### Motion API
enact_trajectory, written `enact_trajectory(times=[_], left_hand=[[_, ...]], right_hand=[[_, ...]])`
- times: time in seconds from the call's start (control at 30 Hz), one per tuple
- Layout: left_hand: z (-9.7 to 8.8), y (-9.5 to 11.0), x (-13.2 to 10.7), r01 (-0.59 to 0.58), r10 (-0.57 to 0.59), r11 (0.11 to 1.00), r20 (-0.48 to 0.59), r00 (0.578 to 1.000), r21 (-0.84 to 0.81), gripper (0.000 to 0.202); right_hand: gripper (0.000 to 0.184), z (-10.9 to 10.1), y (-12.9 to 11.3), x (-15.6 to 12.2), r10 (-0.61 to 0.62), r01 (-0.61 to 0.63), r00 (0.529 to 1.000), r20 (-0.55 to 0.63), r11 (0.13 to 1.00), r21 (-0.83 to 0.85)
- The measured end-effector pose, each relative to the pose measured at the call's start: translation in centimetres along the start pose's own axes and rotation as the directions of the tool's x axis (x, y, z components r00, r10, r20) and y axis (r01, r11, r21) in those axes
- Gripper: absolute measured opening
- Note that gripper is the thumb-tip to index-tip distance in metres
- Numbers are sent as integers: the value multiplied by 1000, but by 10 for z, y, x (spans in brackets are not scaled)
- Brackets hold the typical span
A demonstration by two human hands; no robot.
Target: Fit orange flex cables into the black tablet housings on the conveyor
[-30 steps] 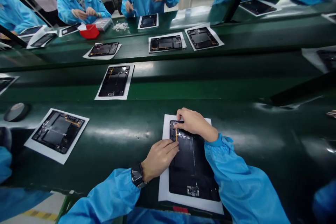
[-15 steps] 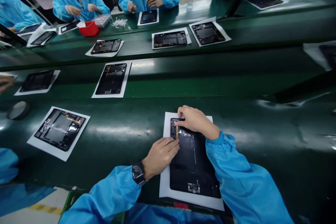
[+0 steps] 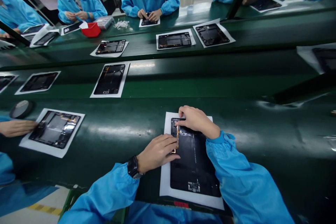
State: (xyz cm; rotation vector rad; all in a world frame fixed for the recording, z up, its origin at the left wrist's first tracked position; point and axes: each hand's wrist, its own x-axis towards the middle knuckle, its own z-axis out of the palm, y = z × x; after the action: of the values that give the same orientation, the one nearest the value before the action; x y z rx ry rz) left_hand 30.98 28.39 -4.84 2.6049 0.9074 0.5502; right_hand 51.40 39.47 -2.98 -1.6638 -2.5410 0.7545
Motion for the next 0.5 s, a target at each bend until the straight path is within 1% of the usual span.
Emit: enact_trajectory(times=[0.07, 0.1, 0.13, 0.17, 0.27, 0.3, 0.37, 0.43, 0.5], left_hand=[[-2, -2, -2, 19, -19, 1000, -14, 1000, -21, 31], [-2, -3, -2, 25, -25, 1000, -11, 1000, -17, 30], [-3, -3, -2, 27, -27, 1000, 7, 1000, -9, 29], [-3, -2, -2, 24, -24, 1000, 35, 999, 3, 28], [-6, 1, 0, -4, -4, 998, 130, 992, 61, 28], [-7, 2, 1, -14, 2, 997, 150, 989, 81, 28], [-9, 5, 2, -27, 7, 993, 166, 986, 116, 29], [-11, 6, 2, -39, 16, 990, 166, 986, 133, 30], [-12, 7, 1, -45, 25, 991, 155, 988, 126, 28]], right_hand=[[22, -6, 2, -3, -10, 11, 1000, -22, 999, 37], [16, -10, 4, -5, -25, 27, 999, -35, 998, 65], [9, -14, 6, -7, -46, 50, 998, -46, 994, 96], [7, -19, 8, -10, -71, 77, 996, -53, 989, 127], [27, -33, 11, -20, -103, 109, 994, -41, 977, 182], [29, -37, 11, -23, -90, 94, 995, -31, 978, 187], [27, -43, 10, -31, -39, 44, 999, -27, 979, 200], [20, -46, 6, -41, 3, 11, 998, -55, 969, 249], [13, -43, 1, -54, 17, 11, 996, -89, 951, 309]])
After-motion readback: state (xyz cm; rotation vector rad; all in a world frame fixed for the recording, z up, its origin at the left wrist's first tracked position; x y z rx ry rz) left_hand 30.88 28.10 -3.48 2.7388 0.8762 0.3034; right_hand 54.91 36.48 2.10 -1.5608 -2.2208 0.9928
